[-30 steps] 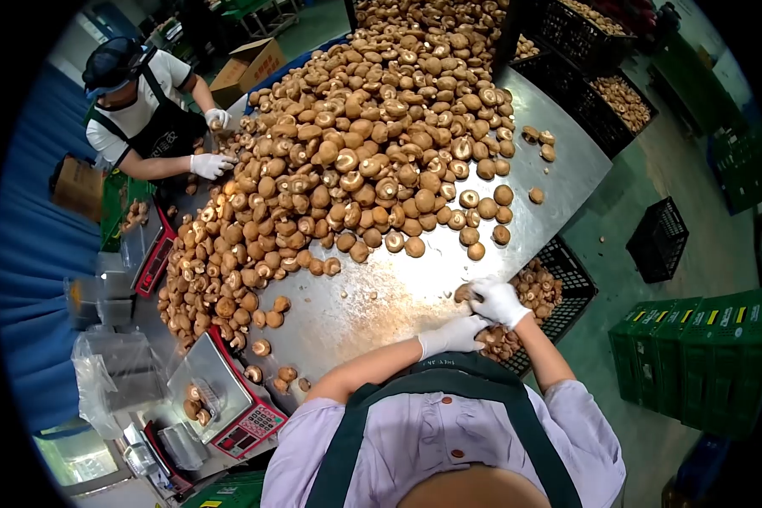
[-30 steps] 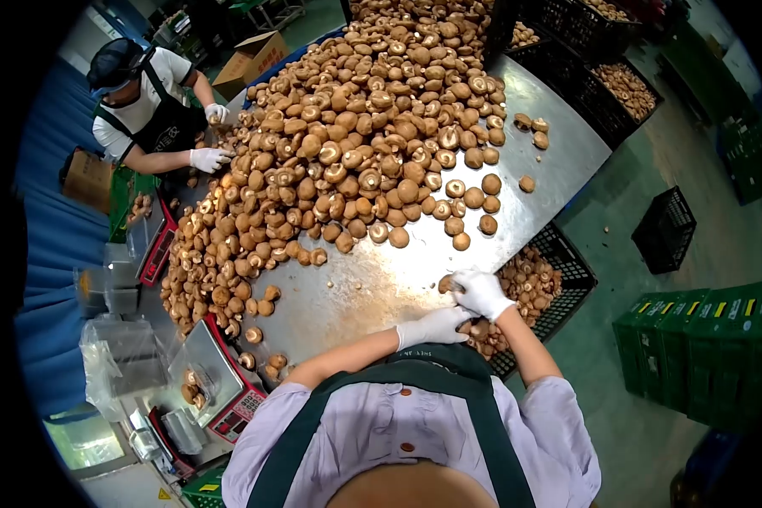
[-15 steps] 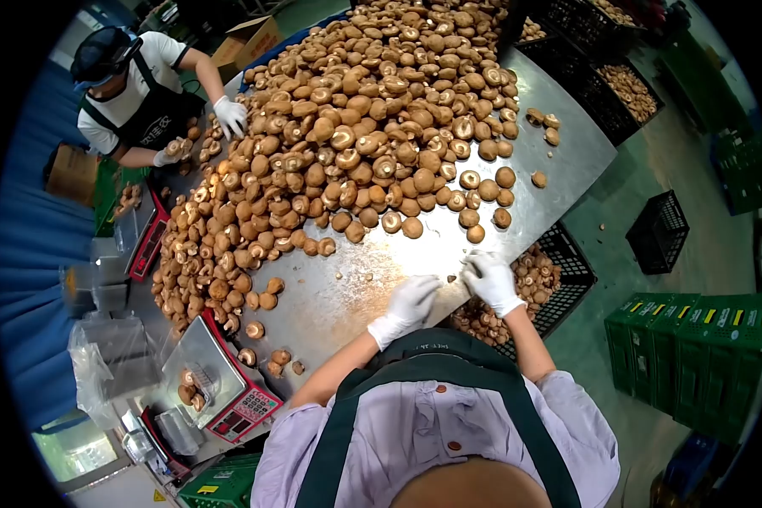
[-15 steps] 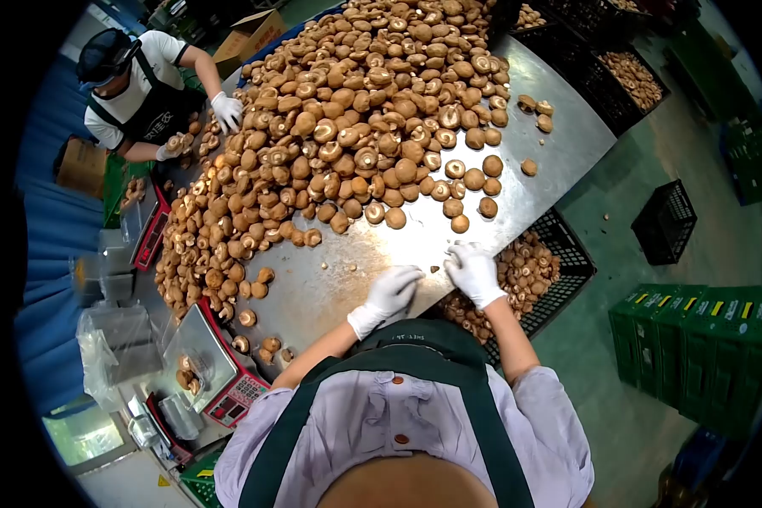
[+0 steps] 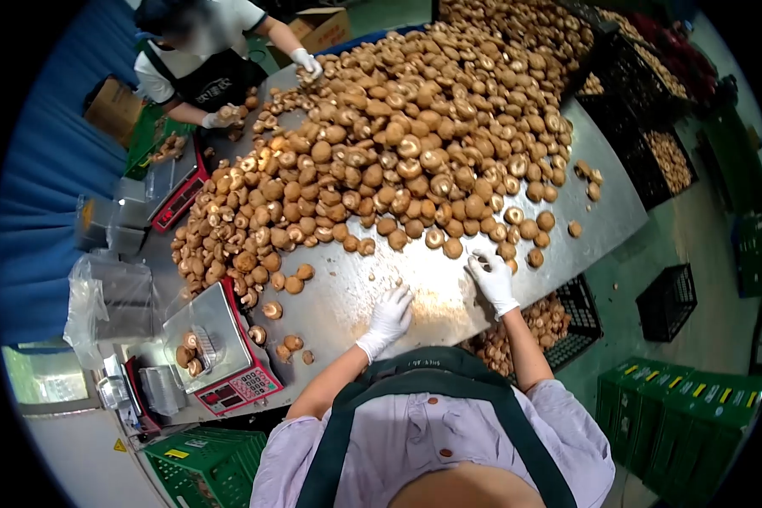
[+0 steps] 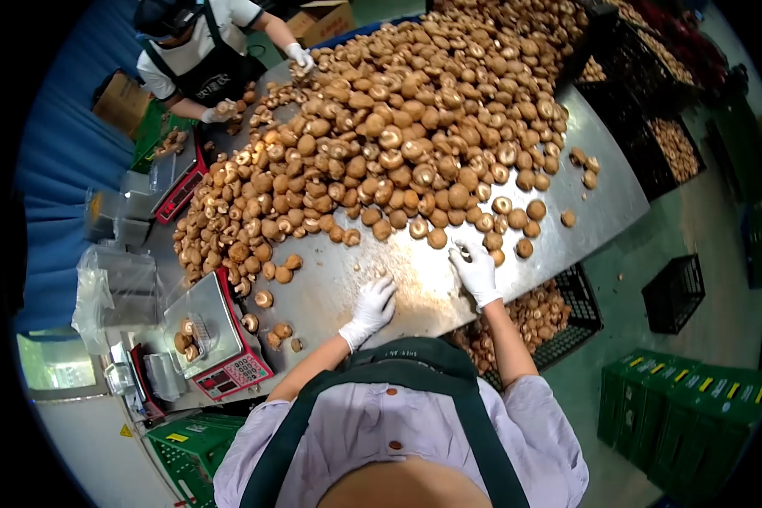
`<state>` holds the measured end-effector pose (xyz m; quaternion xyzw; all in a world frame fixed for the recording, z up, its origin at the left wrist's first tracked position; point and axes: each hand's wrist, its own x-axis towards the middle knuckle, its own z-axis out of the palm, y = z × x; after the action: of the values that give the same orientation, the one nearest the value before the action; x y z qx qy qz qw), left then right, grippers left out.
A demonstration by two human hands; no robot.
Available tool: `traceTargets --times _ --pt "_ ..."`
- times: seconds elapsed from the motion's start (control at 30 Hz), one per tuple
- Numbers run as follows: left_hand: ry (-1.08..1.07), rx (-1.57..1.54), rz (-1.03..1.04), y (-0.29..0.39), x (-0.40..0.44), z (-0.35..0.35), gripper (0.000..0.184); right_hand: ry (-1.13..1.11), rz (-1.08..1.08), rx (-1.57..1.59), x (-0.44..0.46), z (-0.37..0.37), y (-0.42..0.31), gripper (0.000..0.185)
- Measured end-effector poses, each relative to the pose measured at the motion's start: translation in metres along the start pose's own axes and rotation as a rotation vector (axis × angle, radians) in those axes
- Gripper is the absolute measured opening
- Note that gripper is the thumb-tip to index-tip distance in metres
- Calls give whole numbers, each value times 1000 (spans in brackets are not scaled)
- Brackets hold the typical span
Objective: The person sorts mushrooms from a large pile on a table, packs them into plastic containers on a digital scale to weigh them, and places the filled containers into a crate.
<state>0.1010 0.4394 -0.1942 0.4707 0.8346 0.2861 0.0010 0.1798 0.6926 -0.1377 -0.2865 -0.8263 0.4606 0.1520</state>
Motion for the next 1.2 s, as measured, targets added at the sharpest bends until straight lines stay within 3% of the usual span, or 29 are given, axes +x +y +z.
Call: traceTargets --times 0.07,0.13,0.2,0.27,0.33,0.47,0.53,0.73,1.07,1.13,1.2 --pt "-63 -48 -6 7 23 -8 35 5 3 261 39 9 11 32" --pt "-50 -48 26 10 51 -12 38 104 -200 200 80 -2 -26 35" --pt "22 65 234 25 91 -32 44 223 -319 87 129 -5 -42 37" --pt "-27 137 281 27 127 -33 49 222 -352 122 180 -8 -58 41" --pt "-43 222 325 24 160 -35 54 178 -223 166 220 -7 -79 47" --pt "-47 263 301 8 220 -44 61 83 -253 257 315 41 -32 56" --pt "-11 250 284 -11 245 -49 63 56 -190 129 309 49 -62 53" --pt "-29 264 261 -56 289 -63 80 -39 -164 307 333 67 -76 46" --pt "112 243 121 -83 281 -62 59 -188 -43 360 331 96 -104 46" --pt "165 255 95 -89 276 -70 62 -79 -34 232 327 122 -102 44" --pt "209 259 51 -96 269 -81 62 -284 -90 264 324 130 -111 46"
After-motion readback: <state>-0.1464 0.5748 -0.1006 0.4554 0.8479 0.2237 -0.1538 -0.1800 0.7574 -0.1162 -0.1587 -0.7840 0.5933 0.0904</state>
